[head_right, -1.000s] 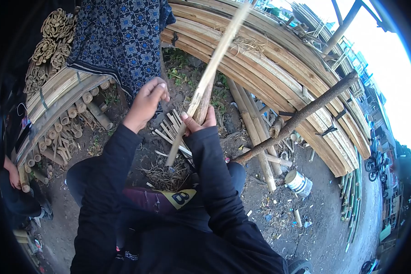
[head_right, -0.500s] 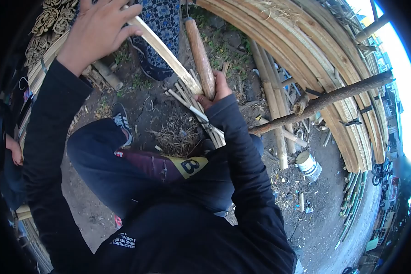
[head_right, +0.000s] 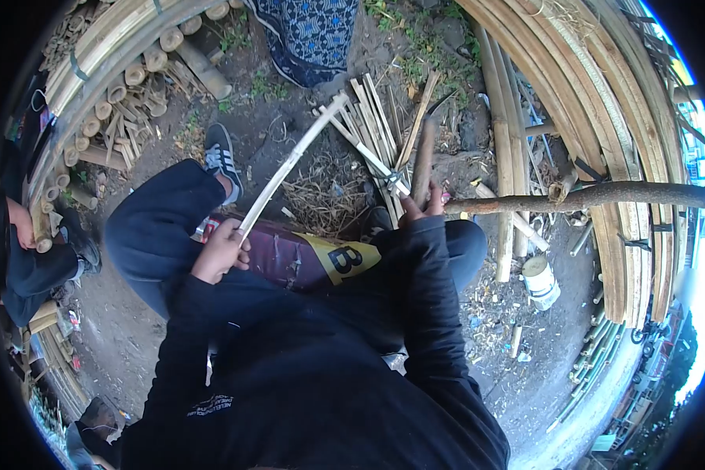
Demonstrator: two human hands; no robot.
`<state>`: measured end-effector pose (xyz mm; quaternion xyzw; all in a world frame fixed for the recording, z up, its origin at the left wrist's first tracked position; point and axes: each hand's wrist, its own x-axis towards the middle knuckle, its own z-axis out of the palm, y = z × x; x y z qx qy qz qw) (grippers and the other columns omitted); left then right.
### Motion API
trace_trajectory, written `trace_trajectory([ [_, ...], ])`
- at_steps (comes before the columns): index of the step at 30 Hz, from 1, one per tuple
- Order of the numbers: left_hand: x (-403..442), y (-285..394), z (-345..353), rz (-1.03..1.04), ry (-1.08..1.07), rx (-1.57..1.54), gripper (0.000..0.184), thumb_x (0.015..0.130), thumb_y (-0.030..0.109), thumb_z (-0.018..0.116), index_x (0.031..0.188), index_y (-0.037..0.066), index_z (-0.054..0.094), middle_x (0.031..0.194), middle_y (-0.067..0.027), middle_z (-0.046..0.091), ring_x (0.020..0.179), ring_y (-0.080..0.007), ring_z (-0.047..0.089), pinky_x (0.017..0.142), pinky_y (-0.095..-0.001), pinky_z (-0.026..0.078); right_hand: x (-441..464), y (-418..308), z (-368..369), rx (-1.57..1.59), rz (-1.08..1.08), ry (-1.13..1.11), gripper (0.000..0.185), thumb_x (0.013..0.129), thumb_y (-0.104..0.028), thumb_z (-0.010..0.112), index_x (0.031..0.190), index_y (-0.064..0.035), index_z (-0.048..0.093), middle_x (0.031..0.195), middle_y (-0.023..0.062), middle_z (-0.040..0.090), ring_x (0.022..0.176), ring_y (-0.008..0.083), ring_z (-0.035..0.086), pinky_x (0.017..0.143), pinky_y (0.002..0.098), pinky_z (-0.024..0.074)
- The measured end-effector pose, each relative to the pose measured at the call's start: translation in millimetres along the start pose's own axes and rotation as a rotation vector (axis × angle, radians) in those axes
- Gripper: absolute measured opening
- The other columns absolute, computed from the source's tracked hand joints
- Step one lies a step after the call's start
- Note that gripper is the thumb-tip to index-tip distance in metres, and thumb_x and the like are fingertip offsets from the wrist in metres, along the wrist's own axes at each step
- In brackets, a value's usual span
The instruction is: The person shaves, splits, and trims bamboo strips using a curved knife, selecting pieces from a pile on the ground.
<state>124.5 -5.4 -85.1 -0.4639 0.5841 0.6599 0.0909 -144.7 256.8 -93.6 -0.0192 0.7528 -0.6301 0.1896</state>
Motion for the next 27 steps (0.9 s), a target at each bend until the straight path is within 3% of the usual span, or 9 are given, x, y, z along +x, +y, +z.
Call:
trace_trajectory([
  [4,17.1,-18.3,27.2,-0.115,-0.138,-0.157,0.014,0.100,0.014,0.038,0.107,0.005,0.045,0.080,-0.0035,0.050,0.053,-0.0121,0.053,0.048,-0.0315,0.054,-16.8,42.7,12.7,-0.079,0.094,-0.175,0.069,0.085,-0.015,0.067,0.142,-0.0078,0.027,0.077,0.0074,0.057,0.045,0.0123,0.049,0.039,0.0265,0.0389],
  [7,22.0,-23.4,31.1,-0.108,-0.172,-0.188,0.015,0.100,0.015,0.038,0.109,0.005,0.044,0.081,-0.0041,0.051,0.053,-0.0129,0.053,0.050,-0.0306,0.054,-16.8,58.0,14.8,-0.325,-0.097,-0.206,0.073,0.081,-0.016,0.071,0.139,-0.0008,0.031,0.112,0.0238,0.058,0.098,0.0293,0.062,0.081,0.0368,0.0511],
  [9,10.9,-12.5,39.3,-0.048,-0.177,-0.209,0.012,0.100,0.017,0.039,0.104,0.007,0.044,0.078,-0.0030,0.051,0.053,-0.0124,0.053,0.049,-0.0286,0.051,-29.9,41.1,18.7,-0.613,-0.336,-0.324,0.079,0.078,-0.018,0.073,0.141,-0.0019,0.029,0.124,0.0288,0.053,0.119,0.0383,0.053,0.098,0.0399,0.0431],
  [14,33.1,-47.9,78.0,-0.080,-0.021,-0.367,0.012,0.100,0.021,0.041,0.101,0.010,0.045,0.068,0.0018,0.045,0.048,-0.0087,0.043,0.042,-0.0270,0.037,-29.3,71.7,26.6,-0.691,0.032,-0.382,0.084,0.075,-0.022,0.075,0.143,-0.0042,0.028,0.124,0.0296,0.053,0.118,0.0410,0.053,0.097,0.0399,0.0445],
  [20,46.8,-51.1,71.3,-0.170,0.046,-0.323,0.015,0.100,0.024,0.040,0.102,0.012,0.048,0.065,0.0033,0.042,0.046,-0.0078,0.039,0.039,-0.0260,0.032,-24.9,80.1,29.3,-0.649,-0.001,-0.419,0.084,0.076,-0.026,0.075,0.143,-0.0068,0.029,0.121,0.0278,0.055,0.113,0.0394,0.057,0.094,0.0378,0.0463],
  [22,60.0,-70.8,74.9,-0.141,0.092,-0.155,0.017,0.099,0.025,0.042,0.097,0.010,0.051,0.064,0.0008,0.046,0.045,-0.0103,0.042,0.038,-0.0282,0.032,-33.2,71.0,30.0,-0.694,0.088,-0.412,0.083,0.076,-0.025,0.075,0.143,-0.0085,0.029,0.120,0.0267,0.056,0.111,0.0383,0.058,0.092,0.0378,0.0470],
  [23,69.9,-86.8,83.8,0.118,0.322,0.068,0.020,0.096,0.023,0.044,0.091,0.008,0.054,0.063,-0.0030,0.049,0.046,-0.0125,0.045,0.039,-0.0316,0.034,-24.6,77.6,28.5,-0.707,0.036,-0.412,0.083,0.076,-0.026,0.075,0.143,-0.0091,0.029,0.120,0.0266,0.057,0.110,0.0384,0.058,0.091,0.0383,0.0473],
  [24,78.7,-81.2,83.8,0.132,0.322,0.063,0.020,0.096,0.023,0.044,0.091,0.008,0.054,0.063,-0.0030,0.049,0.046,-0.0125,0.045,0.039,-0.0316,0.034,-18.4,76.3,30.9,-0.720,-0.016,-0.411,0.082,0.076,-0.027,0.075,0.143,-0.0097,0.029,0.120,0.0264,0.057,0.110,0.0384,0.059,0.090,0.0387,0.0476],
  [27,75.7,-88.8,83.8,0.182,0.400,0.258,0.017,0.088,0.015,0.046,0.094,0.002,0.055,0.084,-0.0254,0.064,0.086,-0.0459,0.060,0.071,-0.0505,0.047,-17.9,96.3,23.2,-0.720,0.026,-0.407,0.083,0.077,-0.029,0.075,0.143,-0.0117,0.029,0.120,0.0271,0.057,0.111,0.0389,0.058,0.091,0.0399,0.0475],
])
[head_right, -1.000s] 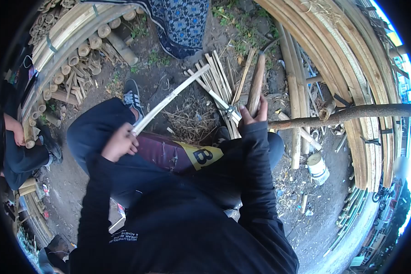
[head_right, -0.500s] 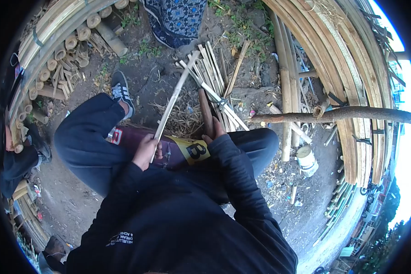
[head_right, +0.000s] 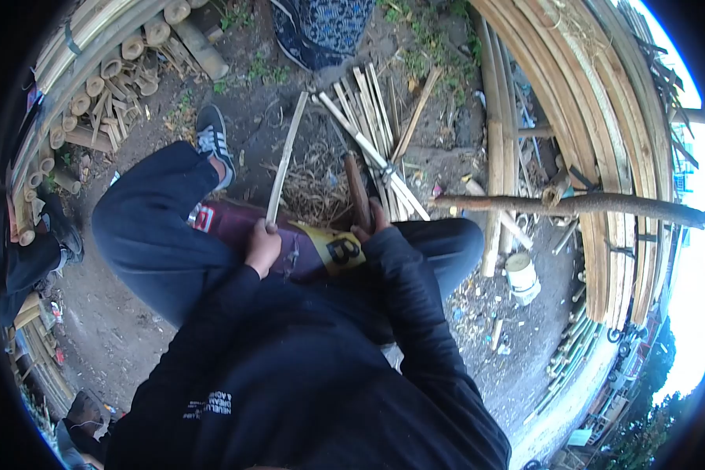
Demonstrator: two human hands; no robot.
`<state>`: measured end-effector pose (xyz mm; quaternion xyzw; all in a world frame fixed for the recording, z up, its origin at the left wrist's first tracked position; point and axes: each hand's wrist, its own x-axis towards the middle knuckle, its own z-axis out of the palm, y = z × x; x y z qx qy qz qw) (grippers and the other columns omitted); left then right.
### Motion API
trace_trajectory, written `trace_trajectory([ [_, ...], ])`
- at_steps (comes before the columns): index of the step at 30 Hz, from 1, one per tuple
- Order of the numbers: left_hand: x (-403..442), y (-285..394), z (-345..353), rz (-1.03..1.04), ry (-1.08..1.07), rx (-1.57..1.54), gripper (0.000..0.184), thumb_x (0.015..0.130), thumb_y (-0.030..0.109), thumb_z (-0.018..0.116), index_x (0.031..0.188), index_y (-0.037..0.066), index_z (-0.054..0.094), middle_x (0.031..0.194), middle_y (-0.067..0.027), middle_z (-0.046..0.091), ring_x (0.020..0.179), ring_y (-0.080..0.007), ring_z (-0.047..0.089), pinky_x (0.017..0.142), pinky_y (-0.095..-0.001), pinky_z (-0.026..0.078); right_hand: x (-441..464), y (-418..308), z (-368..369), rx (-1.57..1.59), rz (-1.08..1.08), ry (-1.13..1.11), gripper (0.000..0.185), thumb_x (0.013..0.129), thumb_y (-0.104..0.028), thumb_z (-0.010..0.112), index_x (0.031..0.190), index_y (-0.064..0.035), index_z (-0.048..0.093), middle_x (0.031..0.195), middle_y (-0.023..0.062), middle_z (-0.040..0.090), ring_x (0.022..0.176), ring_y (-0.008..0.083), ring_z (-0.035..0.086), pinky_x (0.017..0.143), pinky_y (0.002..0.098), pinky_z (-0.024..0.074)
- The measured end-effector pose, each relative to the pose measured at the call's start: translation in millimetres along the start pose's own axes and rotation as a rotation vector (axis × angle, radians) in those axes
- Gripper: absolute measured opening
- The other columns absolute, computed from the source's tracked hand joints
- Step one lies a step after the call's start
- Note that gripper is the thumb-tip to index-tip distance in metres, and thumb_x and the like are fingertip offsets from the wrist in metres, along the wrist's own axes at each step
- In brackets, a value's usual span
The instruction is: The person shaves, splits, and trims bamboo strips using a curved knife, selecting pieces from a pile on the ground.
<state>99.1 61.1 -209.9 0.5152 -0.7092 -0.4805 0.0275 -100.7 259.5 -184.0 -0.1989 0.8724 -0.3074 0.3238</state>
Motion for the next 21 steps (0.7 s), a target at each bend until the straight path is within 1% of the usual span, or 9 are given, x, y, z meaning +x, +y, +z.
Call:
trace_trajectory([
  [4,-6.3,17.3,-8.5,0.100,0.012,0.105,0.020,0.089,0.021,0.048,0.094,0.002,0.055,0.086,-0.0263,0.064,0.086,-0.0456,0.061,0.073,-0.0540,0.047,-12.1,5.6,4.1,0.019,-0.013,-0.041,0.084,0.077,-0.031,0.075,0.143,-0.0097,0.028,0.119,0.0273,0.057,0.110,0.0388,0.059,0.091,0.0402,0.0479],
  [8,-14.1,26.3,-16.4,0.011,-0.142,0.149,0.023,0.090,0.021,0.047,0.097,0.001,0.056,0.090,-0.0266,0.064,0.090,-0.0451,0.060,0.076,-0.0535,0.047,-14.8,-7.9,-1.5,-0.019,0.059,-0.056,0.084,0.077,-0.032,0.074,0.142,-0.0058,0.028,0.119,0.0268,0.057,0.109,0.0382,0.059,0.090,0.0394,0.0481],
  [9,-18.3,22.2,-15.8,0.008,-0.148,0.151,0.023,0.090,0.021,0.047,0.097,0.001,0.056,0.090,-0.0266,0.064,0.090,-0.0451,0.060,0.076,-0.0535,0.047,-16.8,-3.2,1.8,-0.032,-0.027,-0.006,0.081,0.079,-0.027,0.074,0.143,-0.0075,0.028,0.103,0.0211,0.061,0.085,0.0281,0.060,0.071,0.0355,0.0491],
  [11,-16.8,17.4,-13.4,0.034,-0.232,0.123,0.024,0.091,0.021,0.046,0.101,0.001,0.054,0.095,-0.0273,0.063,0.093,-0.0453,0.059,0.078,-0.0529,0.047,-7.7,-2.1,2.6,-0.046,-0.126,0.054,0.078,0.081,-0.022,0.074,0.143,-0.0092,0.028,0.088,0.0154,0.065,0.061,0.0179,0.061,0.051,0.0315,0.0500],
  [12,-14.1,14.6,-10.7,-0.063,-0.289,0.096,0.026,0.092,0.022,0.046,0.104,0.000,0.053,0.098,-0.0277,0.062,0.095,-0.0458,0.058,0.080,-0.0522,0.046,-5.9,-0.4,4.8,-0.027,-0.106,0.055,0.078,0.081,-0.022,0.074,0.143,-0.0089,0.028,0.088,0.0155,0.065,0.061,0.0180,0.061,0.051,0.0314,0.0502],
  [15,-18.7,21.0,-16.1,-0.060,-0.239,0.105,0.025,0.092,0.022,0.046,0.105,0.001,0.052,0.097,-0.0273,0.063,0.095,-0.0461,0.059,0.079,-0.0521,0.047,3.9,-2.0,4.3,0.034,0.021,0.001,0.081,0.077,-0.027,0.074,0.142,-0.0073,0.030,0.119,0.0266,0.057,0.109,0.0383,0.059,0.091,0.0390,0.0478],
  [18,-19.8,25.4,-20.2,-0.012,-0.175,0.115,0.024,0.091,0.020,0.046,0.104,0.000,0.052,0.096,-0.0280,0.062,0.096,-0.0473,0.058,0.081,-0.0521,0.046,12.1,-4.3,6.4,-0.046,0.013,-0.028,0.081,0.077,-0.027,0.073,0.142,-0.0070,0.030,0.121,0.0262,0.057,0.108,0.0402,0.059,0.091,0.0400,0.0474],
  [19,-17.4,20.4,-17.9,-0.019,-0.176,0.114,0.024,0.091,0.020,0.046,0.104,0.000,0.052,0.096,-0.0280,0.062,0.096,-0.0473,0.058,0.081,-0.0521,0.046,14.6,-4.9,8.6,-0.080,-0.080,-0.013,0.081,0.077,-0.027,0.073,0.142,-0.0072,0.029,0.120,0.0267,0.057,0.107,0.0413,0.059,0.092,0.0405,0.0469],
  [21,-10.0,19.3,-16.0,-0.149,-0.252,0.021,0.020,0.091,0.017,0.045,0.100,0.001,0.052,0.090,-0.0260,0.063,0.085,-0.0396,0.064,0.071,-0.0480,0.051,20.0,-16.7,9.7,-0.120,-0.178,-0.003,0.081,0.077,-0.028,0.073,0.142,-0.0073,0.029,0.120,0.0273,0.056,0.106,0.0424,0.058,0.092,0.0410,0.0465],
])
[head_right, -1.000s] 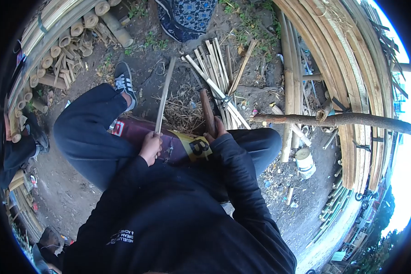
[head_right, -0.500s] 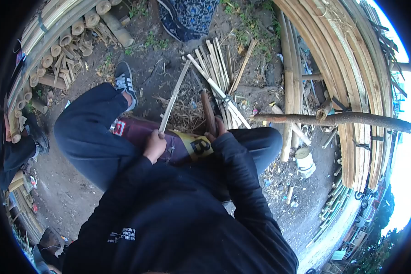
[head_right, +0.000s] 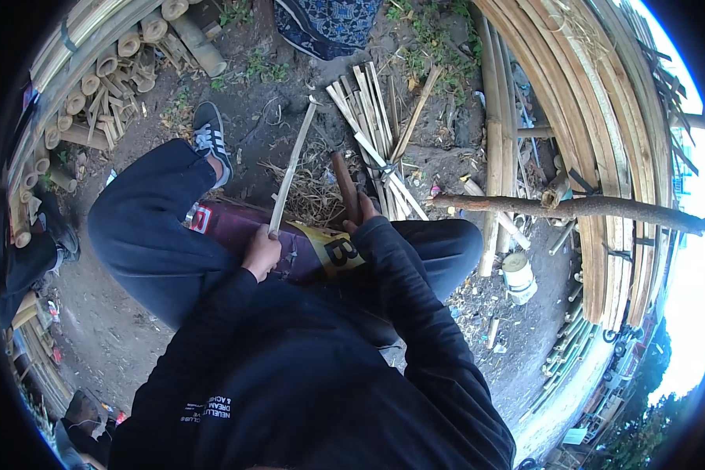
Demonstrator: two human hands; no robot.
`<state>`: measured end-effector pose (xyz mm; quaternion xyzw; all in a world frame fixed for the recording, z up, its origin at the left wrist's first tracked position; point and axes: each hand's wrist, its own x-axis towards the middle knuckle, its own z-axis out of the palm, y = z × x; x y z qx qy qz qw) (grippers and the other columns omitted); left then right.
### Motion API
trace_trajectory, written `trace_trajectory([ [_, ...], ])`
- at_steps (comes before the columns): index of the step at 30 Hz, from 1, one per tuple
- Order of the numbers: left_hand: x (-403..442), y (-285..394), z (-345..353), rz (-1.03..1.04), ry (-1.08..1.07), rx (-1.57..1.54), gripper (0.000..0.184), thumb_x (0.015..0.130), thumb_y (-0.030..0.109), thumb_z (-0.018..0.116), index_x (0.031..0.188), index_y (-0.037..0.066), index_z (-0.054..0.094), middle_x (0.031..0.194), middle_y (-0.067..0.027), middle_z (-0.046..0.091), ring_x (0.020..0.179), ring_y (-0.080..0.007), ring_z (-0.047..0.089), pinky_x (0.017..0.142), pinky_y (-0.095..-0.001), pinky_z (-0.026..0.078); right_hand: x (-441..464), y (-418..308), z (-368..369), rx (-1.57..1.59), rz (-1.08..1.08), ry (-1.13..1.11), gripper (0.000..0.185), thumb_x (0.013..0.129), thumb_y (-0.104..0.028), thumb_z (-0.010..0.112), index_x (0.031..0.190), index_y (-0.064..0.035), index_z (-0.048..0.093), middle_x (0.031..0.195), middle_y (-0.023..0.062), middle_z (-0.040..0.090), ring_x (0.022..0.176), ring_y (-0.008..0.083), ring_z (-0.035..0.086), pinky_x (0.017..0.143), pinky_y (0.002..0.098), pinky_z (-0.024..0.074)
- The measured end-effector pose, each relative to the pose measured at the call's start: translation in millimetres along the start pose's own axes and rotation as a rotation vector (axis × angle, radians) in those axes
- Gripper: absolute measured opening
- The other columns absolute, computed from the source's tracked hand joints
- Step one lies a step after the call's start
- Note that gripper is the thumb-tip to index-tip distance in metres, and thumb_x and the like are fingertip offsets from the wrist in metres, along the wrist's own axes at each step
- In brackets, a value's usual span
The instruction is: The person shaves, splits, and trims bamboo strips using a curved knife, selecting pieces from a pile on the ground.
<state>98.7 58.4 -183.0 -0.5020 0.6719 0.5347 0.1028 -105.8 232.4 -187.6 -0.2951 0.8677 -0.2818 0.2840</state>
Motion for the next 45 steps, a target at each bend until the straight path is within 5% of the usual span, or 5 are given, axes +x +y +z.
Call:
trace_trajectory([
  [6,-9.7,14.8,-5.6,-0.246,-0.221,-0.482,0.019,0.094,0.016,0.041,0.105,0.002,0.048,0.077,-0.0126,0.062,0.057,-0.0187,0.064,0.043,-0.0324,0.051,3.4,-51.5,-2.7,-0.196,0.005,-0.160,0.084,0.079,-0.027,0.070,0.146,-0.0090,0.023,0.114,0.0292,0.057,0.106,0.0426,0.058,0.090,0.0436,0.0468],
  [24,9.8,11.8,6.3,-0.170,-0.360,-0.737,0.030,0.101,0.036,0.037,0.090,0.010,0.047,0.056,0.0016,0.044,0.039,-0.0104,0.046,0.034,-0.0260,0.039,-17.6,-102.3,-35.0,-0.397,0.047,-0.235,0.063,0.085,-0.022,0.062,0.140,-0.0040,0.035,0.099,0.0268,0.062,0.083,0.0426,0.063,0.069,0.0485,0.0514],
  [34,11.8,2.3,17.3,-0.207,-0.287,-0.540,0.031,0.099,0.037,0.040,0.094,0.008,0.048,0.057,-0.0054,0.051,0.040,-0.0167,0.052,0.034,-0.0313,0.041,-2.4,-141.6,-58.1,-0.500,0.005,-0.219,0.054,0.086,-0.021,0.060,0.134,-0.0026,0.041,0.087,0.0261,0.061,0.076,0.0435,0.063,0.066,0.0491,0.0513],
  [40,20.4,-36.5,47.8,-0.108,-0.346,-0.749,0.022,0.096,0.033,0.047,0.102,0.012,0.048,0.063,-0.0036,0.053,0.043,-0.0162,0.053,0.034,-0.0292,0.039,12.7,-156.4,-62.3,-0.614,0.033,-0.285,0.053,0.087,-0.019,0.058,0.134,-0.0044,0.039,0.079,0.0230,0.060,0.067,0.0411,0.063,0.058,0.0491,0.0507],
  [45,14.4,-18.1,36.1,-0.310,-0.526,-1.265,0.028,0.100,0.042,0.038,0.087,0.017,0.042,0.057,-0.0011,0.042,0.038,-0.0126,0.040,0.032,-0.0270,0.031,14.6,-170.6,-60.5,-0.735,0.089,-0.316,0.055,0.087,-0.020,0.056,0.136,-0.0058,0.036,0.078,0.0231,0.060,0.064,0.0408,0.063,0.056,0.0494,0.0509],
])
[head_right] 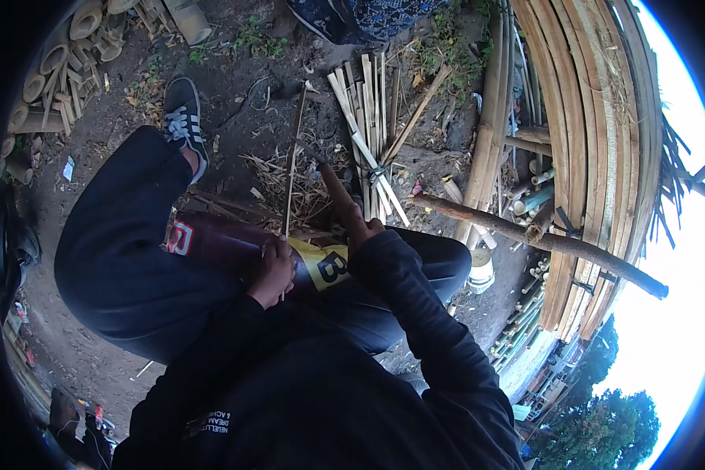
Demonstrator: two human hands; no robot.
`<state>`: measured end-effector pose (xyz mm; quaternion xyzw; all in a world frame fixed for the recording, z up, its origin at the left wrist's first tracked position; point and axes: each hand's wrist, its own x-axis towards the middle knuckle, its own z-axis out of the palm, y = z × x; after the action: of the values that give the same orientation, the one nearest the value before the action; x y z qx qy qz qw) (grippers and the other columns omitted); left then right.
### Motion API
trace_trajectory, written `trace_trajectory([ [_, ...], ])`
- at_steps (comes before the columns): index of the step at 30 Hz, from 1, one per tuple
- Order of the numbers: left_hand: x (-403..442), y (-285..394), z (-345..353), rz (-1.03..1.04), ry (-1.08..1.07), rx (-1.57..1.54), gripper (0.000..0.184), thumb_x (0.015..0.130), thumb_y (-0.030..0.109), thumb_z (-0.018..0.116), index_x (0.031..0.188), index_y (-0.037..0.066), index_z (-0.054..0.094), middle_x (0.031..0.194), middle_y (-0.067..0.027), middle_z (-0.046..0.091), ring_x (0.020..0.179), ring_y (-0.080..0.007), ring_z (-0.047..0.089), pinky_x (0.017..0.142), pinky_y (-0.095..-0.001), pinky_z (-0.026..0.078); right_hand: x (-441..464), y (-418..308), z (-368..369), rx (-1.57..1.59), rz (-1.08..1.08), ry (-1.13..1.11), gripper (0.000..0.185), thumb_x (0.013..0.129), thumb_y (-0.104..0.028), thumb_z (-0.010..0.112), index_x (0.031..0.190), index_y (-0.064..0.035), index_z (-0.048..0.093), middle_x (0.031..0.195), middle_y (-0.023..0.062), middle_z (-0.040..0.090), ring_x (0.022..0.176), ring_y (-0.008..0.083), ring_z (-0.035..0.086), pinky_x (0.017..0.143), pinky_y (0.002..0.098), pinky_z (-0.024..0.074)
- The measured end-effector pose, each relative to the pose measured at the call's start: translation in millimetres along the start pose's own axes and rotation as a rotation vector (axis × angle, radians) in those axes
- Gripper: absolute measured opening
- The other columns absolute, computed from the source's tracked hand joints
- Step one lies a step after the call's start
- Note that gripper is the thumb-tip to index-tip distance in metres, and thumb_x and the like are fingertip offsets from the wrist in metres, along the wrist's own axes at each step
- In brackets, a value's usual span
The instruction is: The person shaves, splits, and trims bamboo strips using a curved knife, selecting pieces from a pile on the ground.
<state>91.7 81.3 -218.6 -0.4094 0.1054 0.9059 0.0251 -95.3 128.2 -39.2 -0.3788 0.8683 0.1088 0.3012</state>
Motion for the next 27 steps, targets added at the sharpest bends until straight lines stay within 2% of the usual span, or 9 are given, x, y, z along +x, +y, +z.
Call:
trace_trajectory([
  [3,-22.0,28.9,41.8,-0.001,0.149,0.351,0.030,0.101,0.042,0.037,0.084,0.017,0.041,0.056,0.0000,0.040,0.038,-0.0116,0.038,0.031,-0.0267,0.030,10.6,-4.9,-1.1,-0.071,0.022,-0.007,0.055,0.088,-0.020,0.056,0.137,-0.0069,0.034,0.079,0.0237,0.060,0.064,0.0409,0.063,0.055,0.0498,0.0512],
  [5,-19.6,26.0,42.0,-0.024,0.139,0.380,0.032,0.101,0.043,0.037,0.083,0.016,0.040,0.056,0.0005,0.039,0.038,-0.0111,0.038,0.031,-0.0264,0.029,34.1,-14.1,-9.7,0.015,0.143,-0.171,0.061,0.090,-0.023,0.050,0.143,-0.0064,0.027,0.102,0.0275,0.058,0.087,0.0400,0.064,0.073,0.0501,0.0516],
  [10,-22.0,32.1,39.5,-0.045,0.156,0.353,0.034,0.101,0.044,0.035,0.082,0.016,0.039,0.056,0.0015,0.038,0.037,-0.0101,0.036,0.031,-0.0258,0.030,54.4,-3.7,11.9,0.028,0.060,-0.113,0.061,0.088,-0.022,0.051,0.143,-0.0060,0.027,0.105,0.0280,0.057,0.091,0.0394,0.064,0.075,0.0488,0.0519],
  [12,-22.2,31.8,41.8,-0.076,0.192,0.406,0.035,0.101,0.045,0.035,0.082,0.017,0.040,0.056,0.0021,0.038,0.038,-0.0098,0.036,0.031,-0.0252,0.030,22.3,-7.0,-1.3,-0.038,-0.058,0.035,0.052,0.087,-0.020,0.056,0.132,-0.0051,0.036,0.079,0.0236,0.061,0.066,0.0404,0.064,0.058,0.0490,0.0518],
  [19,-19.8,30.1,41.6,-0.151,0.183,0.328,0.035,0.100,0.048,0.036,0.083,0.018,0.041,0.058,0.0030,0.038,0.042,-0.0104,0.039,0.033,-0.0246,0.031,59.7,8.4,6.9,-0.002,-0.093,0.072,0.048,0.085,-0.016,0.056,0.128,-0.0009,0.040,0.073,0.0223,0.061,0.064,0.0376,0.063,0.058,0.0467,0.0515],
  [21,-14.6,22.8,25.5,-0.189,0.044,0.158,0.034,0.099,0.049,0.036,0.084,0.019,0.043,0.062,0.0021,0.041,0.046,-0.0126,0.044,0.036,-0.0277,0.035,102.2,25.2,19.2,-0.063,-0.216,0.017,0.061,0.084,-0.015,0.054,0.137,0.0028,0.030,0.085,0.0265,0.063,0.070,0.0381,0.065,0.062,0.0457,0.0526],
  [23,-9.2,17.8,9.3,-0.180,-0.059,0.097,0.034,0.099,0.049,0.036,0.086,0.019,0.044,0.064,0.0014,0.043,0.049,-0.0142,0.046,0.037,-0.0295,0.037,117.2,36.0,14.0,-0.095,-0.201,-0.027,0.057,0.083,-0.014,0.055,0.133,0.0047,0.034,0.080,0.0238,0.063,0.069,0.0360,0.066,0.061,0.0459,0.0521],
  [25,-8.4,15.9,6.5,-0.178,-0.164,0.042,0.034,0.099,0.049,0.037,0.088,0.019,0.045,0.067,0.0007,0.045,0.052,-0.0158,0.048,0.039,-0.0312,0.039,103.6,36.5,-6.5,-0.361,-0.436,-0.139,0.032,0.083,-0.014,0.055,0.110,0.0040,0.053,0.066,0.0189,0.060,0.062,0.0355,0.063,0.057,0.0441,0.0499],
  [27,-8.1,13.1,12.2,-0.176,-0.001,0.247,0.033,0.098,0.049,0.038,0.091,0.018,0.046,0.073,-0.0012,0.048,0.059,-0.0190,0.052,0.042,-0.0346,0.041,72.4,16.3,-28.2,-0.241,-0.347,-0.039,0.023,0.081,-0.014,0.056,0.098,0.0019,0.058,0.066,0.0172,0.060,0.062,0.0339,0.063,0.057,0.0432,0.0506],
])
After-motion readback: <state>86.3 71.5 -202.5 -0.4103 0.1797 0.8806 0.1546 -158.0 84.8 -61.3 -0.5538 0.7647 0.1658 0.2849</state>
